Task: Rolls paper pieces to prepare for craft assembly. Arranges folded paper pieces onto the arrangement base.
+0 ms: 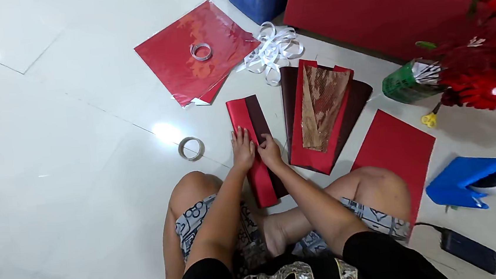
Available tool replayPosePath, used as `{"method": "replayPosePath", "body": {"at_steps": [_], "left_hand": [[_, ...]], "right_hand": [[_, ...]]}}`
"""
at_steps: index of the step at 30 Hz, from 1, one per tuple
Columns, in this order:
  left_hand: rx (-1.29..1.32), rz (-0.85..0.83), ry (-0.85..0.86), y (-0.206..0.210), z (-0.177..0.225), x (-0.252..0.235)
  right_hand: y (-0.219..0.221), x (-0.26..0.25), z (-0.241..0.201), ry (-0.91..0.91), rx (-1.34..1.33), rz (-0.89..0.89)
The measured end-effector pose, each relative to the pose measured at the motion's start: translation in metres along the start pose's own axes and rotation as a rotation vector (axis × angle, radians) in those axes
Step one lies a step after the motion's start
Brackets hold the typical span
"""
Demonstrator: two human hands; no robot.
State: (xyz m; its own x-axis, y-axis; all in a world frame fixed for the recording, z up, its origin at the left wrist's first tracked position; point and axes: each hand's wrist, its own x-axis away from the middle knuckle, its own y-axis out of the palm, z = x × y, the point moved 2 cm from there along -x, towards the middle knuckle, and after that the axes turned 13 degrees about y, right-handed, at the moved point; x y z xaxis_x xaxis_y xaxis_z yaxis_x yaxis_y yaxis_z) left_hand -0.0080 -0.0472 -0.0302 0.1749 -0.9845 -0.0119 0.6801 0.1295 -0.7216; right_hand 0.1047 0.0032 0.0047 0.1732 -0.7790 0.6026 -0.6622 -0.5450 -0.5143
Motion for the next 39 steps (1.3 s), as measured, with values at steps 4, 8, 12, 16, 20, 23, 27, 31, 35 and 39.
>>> {"method": "replayPosePath", "body": {"at_steps": [4, 8, 12, 16, 20, 23, 27, 31, 35, 39], "left_hand": [[0.094, 0.151, 0.051, -0.001, -0.001, 0.001], [0.273, 0.309, -0.166, -0.014, 0.004, -0.002], [0.502, 0.233, -0.389, -0.018, 0.000, -0.005], [0.565, 0.222, -0.393, -0.017, 0.003, -0.002], [0.504, 0.211, -0.378, -0.013, 0.006, -0.002], [0.421, 0.210, -0.370, -0.010, 0.010, -0.002], [0.388, 0.228, -0.344, -0.006, 0.013, 0.000], [0.378, 0.268, -0.316, -0.014, 0.012, -0.003], [0.416, 0.335, -0.311, -0.025, 0.005, -0.007], [0.278, 0.334, -0.290, -0.024, -0.002, -0.007]], "right_hand": [[-0.006, -0.010, -0.005, 0.003, -0.062, 0.094], [-0.010, -0.020, -0.013, 0.036, -0.108, 0.135], [-0.007, -0.020, -0.010, 0.043, -0.132, 0.130], [-0.006, -0.015, -0.003, 0.014, -0.138, 0.106], [-0.009, -0.010, 0.002, 0.016, -0.123, 0.091], [-0.012, -0.008, 0.006, 0.014, -0.083, 0.108], [-0.012, -0.005, 0.007, 0.012, -0.053, 0.106], [-0.010, -0.008, -0.003, 0.006, -0.047, 0.095], [-0.005, -0.015, -0.013, -0.035, -0.067, 0.062], [-0.002, -0.020, -0.017, -0.064, -0.049, 0.059]]}}
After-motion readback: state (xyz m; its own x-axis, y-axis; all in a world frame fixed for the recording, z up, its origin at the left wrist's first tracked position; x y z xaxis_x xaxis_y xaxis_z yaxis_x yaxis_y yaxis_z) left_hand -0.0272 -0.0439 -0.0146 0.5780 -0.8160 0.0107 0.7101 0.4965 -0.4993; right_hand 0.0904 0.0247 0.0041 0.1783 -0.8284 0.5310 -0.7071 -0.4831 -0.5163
